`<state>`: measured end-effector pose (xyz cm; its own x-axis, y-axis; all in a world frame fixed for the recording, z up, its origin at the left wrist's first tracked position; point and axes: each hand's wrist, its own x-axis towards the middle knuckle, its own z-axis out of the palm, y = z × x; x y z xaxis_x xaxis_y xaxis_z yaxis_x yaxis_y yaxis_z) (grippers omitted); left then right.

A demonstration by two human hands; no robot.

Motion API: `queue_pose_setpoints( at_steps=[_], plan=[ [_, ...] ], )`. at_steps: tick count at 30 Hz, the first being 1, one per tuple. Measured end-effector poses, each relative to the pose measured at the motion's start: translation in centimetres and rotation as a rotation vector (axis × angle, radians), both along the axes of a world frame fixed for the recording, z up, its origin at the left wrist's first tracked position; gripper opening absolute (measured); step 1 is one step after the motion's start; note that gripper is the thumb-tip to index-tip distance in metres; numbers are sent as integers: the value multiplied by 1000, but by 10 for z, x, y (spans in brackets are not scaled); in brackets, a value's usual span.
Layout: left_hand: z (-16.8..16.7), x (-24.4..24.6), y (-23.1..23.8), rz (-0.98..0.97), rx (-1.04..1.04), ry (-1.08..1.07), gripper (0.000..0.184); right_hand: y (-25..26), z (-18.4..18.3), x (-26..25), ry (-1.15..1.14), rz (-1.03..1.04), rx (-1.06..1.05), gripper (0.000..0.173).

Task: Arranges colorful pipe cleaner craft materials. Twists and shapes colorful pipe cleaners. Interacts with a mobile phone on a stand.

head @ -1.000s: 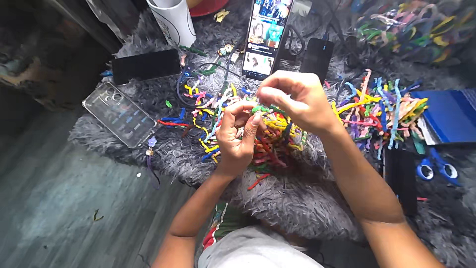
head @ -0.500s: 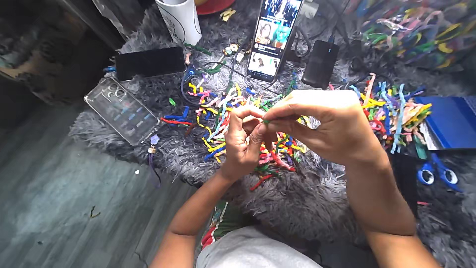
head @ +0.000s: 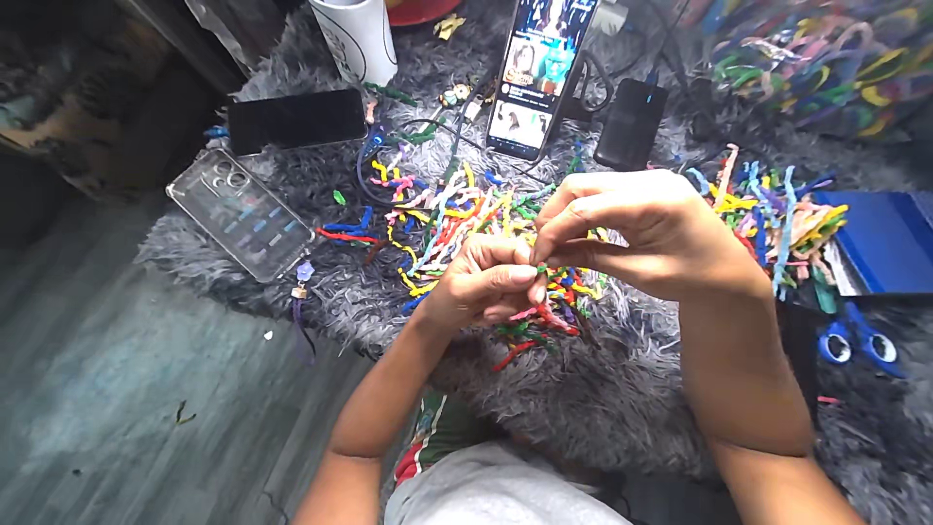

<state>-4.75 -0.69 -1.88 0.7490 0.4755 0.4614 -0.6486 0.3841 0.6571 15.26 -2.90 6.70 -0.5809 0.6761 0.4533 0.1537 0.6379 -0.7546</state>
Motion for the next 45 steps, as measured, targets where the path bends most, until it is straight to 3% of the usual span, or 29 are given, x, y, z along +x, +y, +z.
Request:
queue_pose_setpoints(
  at_steps=[4, 11, 13, 18, 23, 27, 32, 37, 42, 45],
  plan=[
    [1, 3, -4, 163, 76, 68, 16, -18, 17, 3, -209, -160, 119, 11],
    [5, 12, -16, 724, 215, 281, 13, -46, 22, -21, -602, -590, 329, 18],
    [5, 13, -18, 751, 191, 312, 12, -50, 20, -30, -672, -653, 379, 17],
    [4, 13, -17, 604, 24, 295, 18, -57, 11, -53, -776, -764, 521, 16],
    [8, 12, -17, 547, -111, 319, 26, -56, -1, -66, -818, -748, 609, 15],
    [6, 13, -17, 638, -25, 312, 20, -49, 2, -54, -752, -714, 554, 15],
    [7, 13, -19, 717, 30, 363, 13, -39, 4, -40, -696, -669, 319, 13],
    [7, 14, -18, 783, 29, 367, 17, -33, -5, -46, -720, -670, 412, 16],
    [5, 15, -20, 959, 114, 440, 11, -21, -17, -47, -517, -605, 296, 16],
    [4, 15, -22, 1015, 127, 471, 9, -20, -18, -47, -515, -598, 251, 15]
  ],
)
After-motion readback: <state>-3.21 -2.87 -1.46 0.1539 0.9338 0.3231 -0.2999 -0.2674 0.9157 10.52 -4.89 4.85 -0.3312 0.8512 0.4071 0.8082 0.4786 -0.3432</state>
